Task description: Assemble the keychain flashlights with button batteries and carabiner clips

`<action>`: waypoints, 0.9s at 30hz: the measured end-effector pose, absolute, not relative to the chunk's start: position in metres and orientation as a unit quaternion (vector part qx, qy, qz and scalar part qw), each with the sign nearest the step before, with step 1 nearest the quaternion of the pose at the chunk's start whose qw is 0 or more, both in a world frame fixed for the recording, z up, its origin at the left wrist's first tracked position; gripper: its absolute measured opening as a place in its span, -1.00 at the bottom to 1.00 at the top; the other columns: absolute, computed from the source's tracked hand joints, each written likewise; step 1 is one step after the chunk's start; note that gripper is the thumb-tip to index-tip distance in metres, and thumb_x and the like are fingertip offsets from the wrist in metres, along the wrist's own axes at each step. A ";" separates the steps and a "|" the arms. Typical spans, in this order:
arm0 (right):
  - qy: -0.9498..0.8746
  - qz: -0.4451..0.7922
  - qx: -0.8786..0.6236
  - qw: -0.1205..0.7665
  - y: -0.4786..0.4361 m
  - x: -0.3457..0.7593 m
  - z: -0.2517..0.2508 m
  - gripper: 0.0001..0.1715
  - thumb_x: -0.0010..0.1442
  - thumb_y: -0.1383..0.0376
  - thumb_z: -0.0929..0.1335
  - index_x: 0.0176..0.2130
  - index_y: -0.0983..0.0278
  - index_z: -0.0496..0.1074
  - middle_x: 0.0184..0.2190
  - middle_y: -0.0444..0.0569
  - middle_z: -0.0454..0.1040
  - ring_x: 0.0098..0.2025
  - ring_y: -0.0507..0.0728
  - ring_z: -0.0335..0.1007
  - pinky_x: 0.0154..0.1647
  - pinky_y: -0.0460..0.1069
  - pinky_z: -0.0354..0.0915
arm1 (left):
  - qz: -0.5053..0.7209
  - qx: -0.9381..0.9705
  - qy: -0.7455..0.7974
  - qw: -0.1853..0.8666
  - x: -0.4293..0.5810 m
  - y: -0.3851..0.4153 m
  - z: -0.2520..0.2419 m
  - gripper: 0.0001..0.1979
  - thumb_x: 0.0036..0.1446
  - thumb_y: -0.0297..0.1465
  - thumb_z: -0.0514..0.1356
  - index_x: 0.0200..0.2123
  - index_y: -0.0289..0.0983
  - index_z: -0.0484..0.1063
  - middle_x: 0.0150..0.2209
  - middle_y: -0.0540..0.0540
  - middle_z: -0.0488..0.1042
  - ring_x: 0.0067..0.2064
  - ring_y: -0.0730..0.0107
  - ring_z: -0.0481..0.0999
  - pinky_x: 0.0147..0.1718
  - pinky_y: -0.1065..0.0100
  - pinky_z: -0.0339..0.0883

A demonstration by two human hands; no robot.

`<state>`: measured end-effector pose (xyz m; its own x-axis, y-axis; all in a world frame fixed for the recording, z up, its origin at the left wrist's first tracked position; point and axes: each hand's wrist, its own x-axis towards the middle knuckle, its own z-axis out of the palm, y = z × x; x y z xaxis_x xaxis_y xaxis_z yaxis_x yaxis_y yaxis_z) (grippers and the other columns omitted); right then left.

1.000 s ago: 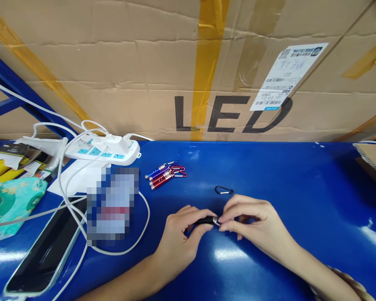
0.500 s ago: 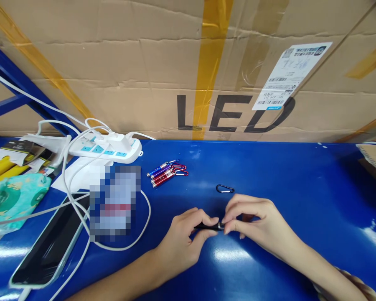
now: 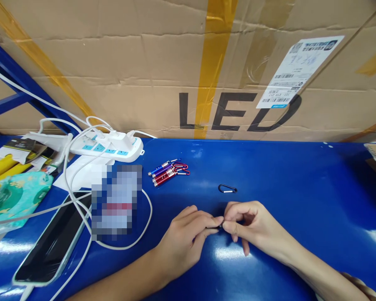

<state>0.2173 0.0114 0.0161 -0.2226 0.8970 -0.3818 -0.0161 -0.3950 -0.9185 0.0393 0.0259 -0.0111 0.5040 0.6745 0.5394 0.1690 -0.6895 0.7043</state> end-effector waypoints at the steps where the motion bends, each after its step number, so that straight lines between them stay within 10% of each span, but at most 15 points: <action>1: -0.425 0.666 -0.510 0.340 0.012 0.218 0.015 -0.64 -0.26 0.16 0.55 -0.62 0.35 0.42 -0.67 -0.21 0.29 -0.70 -0.10 0.22 -0.82 -0.24 0.27 | 0.427 0.811 0.258 0.307 0.039 0.026 -0.011 -0.86 0.20 -0.57 0.10 -0.26 -0.29 0.44 -0.36 -0.10 0.61 -0.41 0.40 0.55 -0.33 0.38 0.34; 8: -0.476 0.605 -0.552 0.319 0.012 0.220 0.004 -0.66 -0.13 0.11 0.50 -0.51 0.33 0.46 -0.69 -0.20 0.31 -0.68 -0.08 0.23 -0.78 -0.22 0.27 | 0.388 0.786 0.327 0.353 0.042 0.028 -0.008 -0.81 0.13 -0.63 0.13 -0.26 -0.30 0.47 -0.40 -0.05 0.59 -0.41 0.41 0.51 -0.33 0.40 0.35; 16: -0.741 0.205 -0.472 0.432 0.012 0.227 0.007 -0.85 0.10 0.21 0.41 -0.38 0.23 0.56 -0.46 -0.06 0.51 -0.50 0.00 0.42 -0.55 -0.14 0.38 | 0.348 0.726 0.400 0.439 0.044 0.029 -0.004 -0.82 0.11 -0.57 0.14 -0.29 -0.25 0.50 -0.35 -0.03 0.59 -0.34 0.40 0.55 -0.40 0.48 0.39; 27: -0.852 0.069 -0.404 0.325 0.005 0.237 0.010 -0.74 0.26 0.40 0.24 -0.29 0.27 0.51 -0.41 -0.05 0.51 -0.44 0.00 0.43 -0.53 -0.14 0.32 | 0.302 0.744 0.368 0.469 0.043 0.029 -0.007 -0.87 0.12 -0.55 0.12 -0.43 -0.27 0.40 -0.41 -0.04 0.56 -0.42 0.40 0.53 -0.41 0.45 0.36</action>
<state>0.2368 0.0050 0.0103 -0.4624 0.7334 0.4983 0.6440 0.6641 -0.3799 0.0428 0.0294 -0.0070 0.5459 0.8313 0.1040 0.2640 -0.2885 0.9203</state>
